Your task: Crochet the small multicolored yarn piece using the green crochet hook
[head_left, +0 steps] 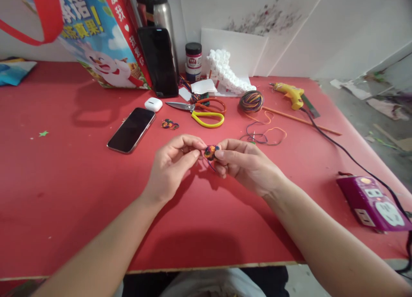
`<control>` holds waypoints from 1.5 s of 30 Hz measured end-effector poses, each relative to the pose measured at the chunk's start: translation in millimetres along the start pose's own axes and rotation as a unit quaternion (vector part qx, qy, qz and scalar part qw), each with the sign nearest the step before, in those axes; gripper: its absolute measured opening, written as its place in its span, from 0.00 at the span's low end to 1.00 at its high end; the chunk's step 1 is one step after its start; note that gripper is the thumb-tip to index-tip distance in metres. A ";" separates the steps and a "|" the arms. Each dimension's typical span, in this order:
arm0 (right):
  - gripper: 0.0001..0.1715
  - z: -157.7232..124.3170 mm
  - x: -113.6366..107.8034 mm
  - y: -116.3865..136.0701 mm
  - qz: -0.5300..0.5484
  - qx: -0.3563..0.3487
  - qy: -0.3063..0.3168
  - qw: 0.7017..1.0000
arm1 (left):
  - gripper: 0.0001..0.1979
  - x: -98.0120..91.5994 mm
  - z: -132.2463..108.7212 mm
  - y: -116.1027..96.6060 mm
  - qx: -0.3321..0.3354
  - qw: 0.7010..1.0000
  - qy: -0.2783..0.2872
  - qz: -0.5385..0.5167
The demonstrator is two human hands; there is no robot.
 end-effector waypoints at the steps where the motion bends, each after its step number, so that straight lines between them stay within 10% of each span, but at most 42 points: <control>1: 0.19 0.4 -0.1 -0.2 0.005 0.001 0.000 1.000 | 0.05 3.4 2.7 10.2 -0.066 0.996 0.024 -0.052; 5: 0.16 1.9 0.6 -0.8 0.034 0.000 0.013 0.999 | 0.15 13.8 2.5 31.2 -0.225 0.957 0.060 -0.172; 12: 0.12 2.5 5.0 -3.7 0.095 0.024 0.030 0.995 | 0.16 22.8 -2.9 38.7 -0.309 0.914 0.107 -0.242; 29: 0.23 6.3 -3.9 -0.1 -0.078 -0.037 0.008 0.996 | 0.18 17.4 2.0 36.0 -0.291 0.919 0.087 -0.253; 45: 0.15 7.6 -14.3 14.9 -0.015 -0.064 -0.041 0.997 | 0.18 8.1 5.2 38.0 -0.271 0.929 0.044 -0.247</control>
Point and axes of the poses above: each hand's wrist, its own z-axis towards the middle knuckle, its own x-axis out of the palm, y = z × x, the point moved 8 cm from there along z, towards the middle knuckle, and after that the axes turned 10 degrees about -x, right-handed, at the moved point
